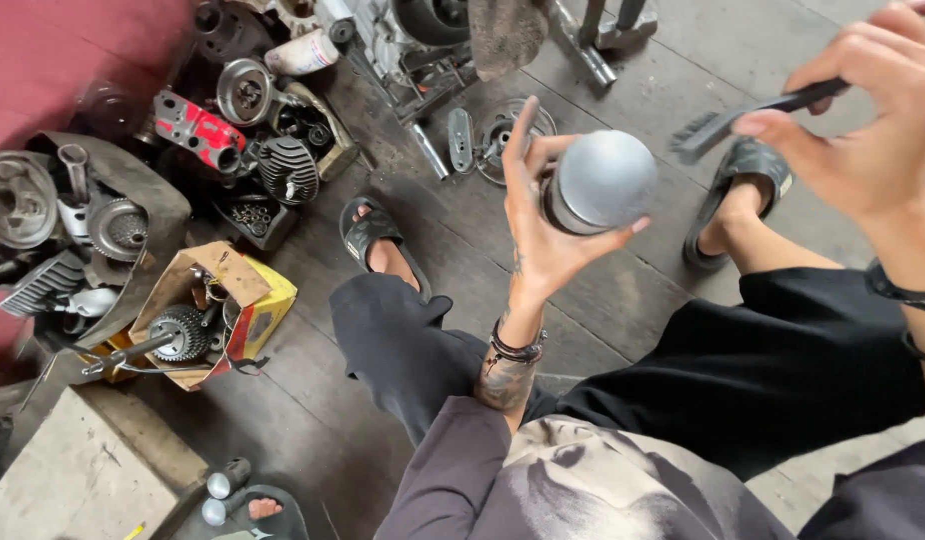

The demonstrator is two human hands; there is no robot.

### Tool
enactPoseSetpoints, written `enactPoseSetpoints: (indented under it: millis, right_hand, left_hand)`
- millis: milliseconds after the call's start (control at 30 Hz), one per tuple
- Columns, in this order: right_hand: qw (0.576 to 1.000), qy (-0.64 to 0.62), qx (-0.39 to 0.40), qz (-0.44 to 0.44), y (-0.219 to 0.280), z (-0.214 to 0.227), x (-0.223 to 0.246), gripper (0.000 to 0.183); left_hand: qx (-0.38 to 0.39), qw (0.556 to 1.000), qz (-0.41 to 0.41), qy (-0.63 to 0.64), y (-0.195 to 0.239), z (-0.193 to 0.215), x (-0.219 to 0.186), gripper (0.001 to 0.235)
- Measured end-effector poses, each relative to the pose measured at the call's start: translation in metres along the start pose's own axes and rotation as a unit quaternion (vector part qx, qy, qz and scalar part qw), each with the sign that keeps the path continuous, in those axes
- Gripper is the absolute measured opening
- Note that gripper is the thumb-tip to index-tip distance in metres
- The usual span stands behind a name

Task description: Cleaning a motorcycle engine piston using a wire brush to remove carbon buildup

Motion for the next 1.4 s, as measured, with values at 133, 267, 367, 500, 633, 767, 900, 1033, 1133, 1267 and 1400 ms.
enactPoseSetpoints:
  millis: [133,267,367,500,633,767,900,1033,1133,1267,1400]
  right_hand:
    - [0.993,-0.105,-0.025,-0.047,-0.004,0.004,0.013,0.051]
    - [0.998,0.007,0.049,-0.027,-0.018,-0.005,0.035,0.050]
    - [0.996,-0.007,0.074,-0.058,-0.014,-0.011,0.030,0.052]
    - [0.993,0.035,0.102,0.043,-0.024,-0.017,0.071,0.051]
    - [0.988,-0.061,0.095,-0.104,-0.002,-0.032,0.005,0.040]
    - [0.991,-0.034,0.132,-0.010,-0.015,-0.037,0.040,0.044]
    - [0.978,-0.127,0.115,-0.119,0.015,-0.057,-0.031,0.039]
    - [0.991,-0.003,0.126,0.040,-0.014,-0.036,0.050,0.046]
    - [0.987,-0.072,0.094,-0.108,-0.001,-0.033,0.006,0.042]
    - [0.994,-0.010,0.111,0.015,-0.025,-0.017,0.074,0.046]
    - [0.998,0.003,0.058,-0.001,-0.019,-0.009,0.049,0.045]
  left_hand:
    - [0.037,0.998,-0.048,-0.011,0.000,-0.004,-0.009,0.093]
    - [0.081,0.987,-0.092,-0.101,0.003,-0.016,-0.014,0.060]
    - [0.094,0.985,-0.099,-0.109,0.012,-0.019,-0.012,0.062]
    - [0.100,0.981,-0.101,-0.132,0.009,-0.017,-0.006,0.070]
    - [0.085,0.980,-0.092,-0.155,0.011,-0.010,-0.006,0.076]
    - [0.092,0.978,-0.106,-0.157,0.013,-0.008,-0.005,0.069]
    - [0.093,0.972,-0.109,-0.185,0.013,-0.001,-0.004,0.076]
    - [0.089,0.974,-0.116,-0.173,0.014,-0.003,-0.009,0.060]
    - [0.089,0.975,-0.113,-0.169,0.016,-0.006,-0.007,0.074]
    - [0.103,0.976,-0.124,-0.150,0.015,-0.014,-0.013,0.059]
    - [0.110,0.975,-0.106,-0.161,0.013,-0.013,-0.010,0.066]
Point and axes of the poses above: each hand's wrist, its own y-axis away from the middle knuckle, its own z-axis out of the back of the hand, x = y × z, the point moved 9 cm from there along -y, towards the middle knuckle, and after that the axes turned 9 degrees about x, right-handed, at the moved point
